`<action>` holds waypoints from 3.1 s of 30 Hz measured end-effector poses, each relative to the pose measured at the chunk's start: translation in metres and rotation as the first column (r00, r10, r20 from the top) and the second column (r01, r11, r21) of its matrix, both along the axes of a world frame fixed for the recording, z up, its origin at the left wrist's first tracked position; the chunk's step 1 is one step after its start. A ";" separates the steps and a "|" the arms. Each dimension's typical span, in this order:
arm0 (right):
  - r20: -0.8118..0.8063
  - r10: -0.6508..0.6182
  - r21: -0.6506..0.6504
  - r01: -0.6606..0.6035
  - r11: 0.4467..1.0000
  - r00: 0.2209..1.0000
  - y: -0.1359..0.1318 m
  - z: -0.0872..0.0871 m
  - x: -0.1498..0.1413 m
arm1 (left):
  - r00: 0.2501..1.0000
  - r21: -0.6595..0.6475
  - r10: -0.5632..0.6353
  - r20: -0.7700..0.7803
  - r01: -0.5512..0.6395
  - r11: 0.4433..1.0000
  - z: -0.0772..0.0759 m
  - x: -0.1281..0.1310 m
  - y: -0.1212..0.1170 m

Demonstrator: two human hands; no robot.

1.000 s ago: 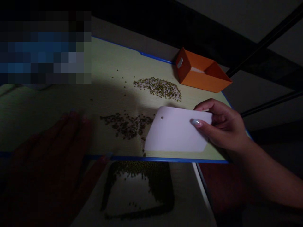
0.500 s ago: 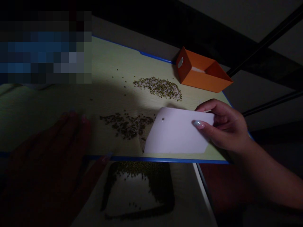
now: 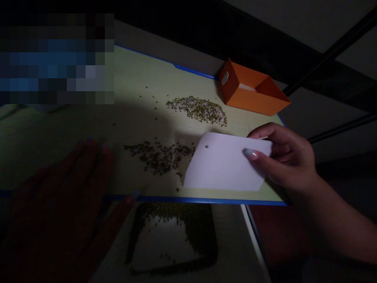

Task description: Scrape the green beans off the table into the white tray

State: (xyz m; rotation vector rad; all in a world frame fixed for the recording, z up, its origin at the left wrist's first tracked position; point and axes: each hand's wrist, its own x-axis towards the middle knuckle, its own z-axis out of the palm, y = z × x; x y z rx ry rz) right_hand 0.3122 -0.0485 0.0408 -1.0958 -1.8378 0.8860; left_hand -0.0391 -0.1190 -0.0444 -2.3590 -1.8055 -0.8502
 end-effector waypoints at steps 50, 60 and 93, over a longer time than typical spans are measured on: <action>0.012 0.014 -0.006 -0.014 1.000 1.000 -0.001 -0.004 -0.013 | 0.999 -0.073 0.044 0.013 -0.043 0.996 0.011 0.013 -0.005; 0.050 0.077 -0.046 -0.075 0.996 0.996 0.001 0.001 -0.012 | 0.999 -0.036 0.033 0.012 -0.032 0.999 0.008 0.009 -0.005; -0.073 -0.197 0.316 0.210 0.925 0.978 0.009 -0.007 -0.002 | 1.000 0.005 0.028 0.008 -0.028 1.000 0.000 0.003 -0.005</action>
